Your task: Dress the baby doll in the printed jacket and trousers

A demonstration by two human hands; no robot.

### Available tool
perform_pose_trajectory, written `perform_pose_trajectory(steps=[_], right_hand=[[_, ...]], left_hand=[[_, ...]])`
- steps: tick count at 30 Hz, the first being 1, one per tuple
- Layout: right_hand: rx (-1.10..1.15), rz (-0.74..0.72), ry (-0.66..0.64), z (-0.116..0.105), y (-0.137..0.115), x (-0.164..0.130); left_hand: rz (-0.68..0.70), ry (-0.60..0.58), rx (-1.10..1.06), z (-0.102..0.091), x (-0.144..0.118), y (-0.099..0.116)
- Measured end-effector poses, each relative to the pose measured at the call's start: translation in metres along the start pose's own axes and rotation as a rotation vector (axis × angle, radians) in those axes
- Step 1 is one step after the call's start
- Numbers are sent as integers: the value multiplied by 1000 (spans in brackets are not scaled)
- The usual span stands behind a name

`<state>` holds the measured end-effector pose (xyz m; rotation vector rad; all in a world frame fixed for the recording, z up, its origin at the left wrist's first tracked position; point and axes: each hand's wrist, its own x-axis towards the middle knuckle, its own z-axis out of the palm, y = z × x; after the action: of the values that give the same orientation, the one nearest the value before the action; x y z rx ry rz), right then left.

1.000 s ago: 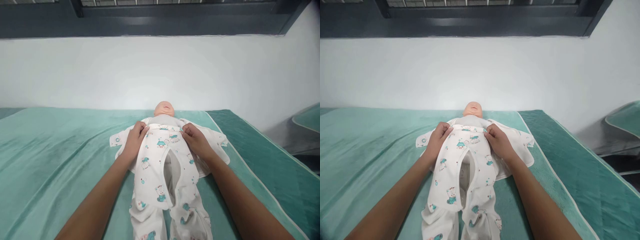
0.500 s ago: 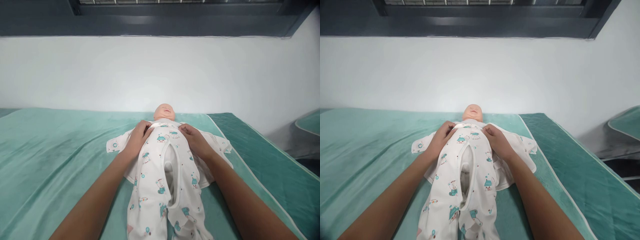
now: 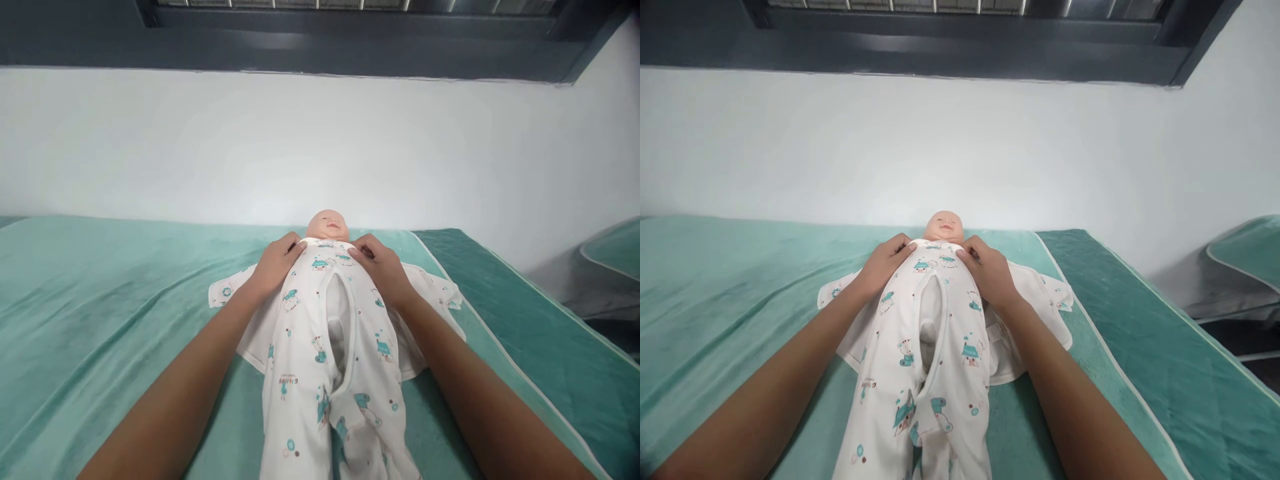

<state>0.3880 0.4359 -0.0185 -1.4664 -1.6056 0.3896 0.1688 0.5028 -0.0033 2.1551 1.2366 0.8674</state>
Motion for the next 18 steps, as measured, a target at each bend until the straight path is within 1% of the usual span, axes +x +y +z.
perform_pose_trajectory(steps=[5,10,12,14,16,18], right_hand=[[-151,80,-18,0,1,18],[-121,152,-25,5,9,31],[-103,164,-28,7,10,32],[-69,177,-32,7,10,30],[6,143,-40,7,10,25],[87,43,-56,7,10,18]], left_hand=[[-52,96,44,8,12,-7],[-112,129,54,14,15,-12],[-142,107,45,14,14,-13],[-136,60,-10,13,12,-13],[-81,12,-100,11,9,-12],[27,-29,-144,10,5,-10]])
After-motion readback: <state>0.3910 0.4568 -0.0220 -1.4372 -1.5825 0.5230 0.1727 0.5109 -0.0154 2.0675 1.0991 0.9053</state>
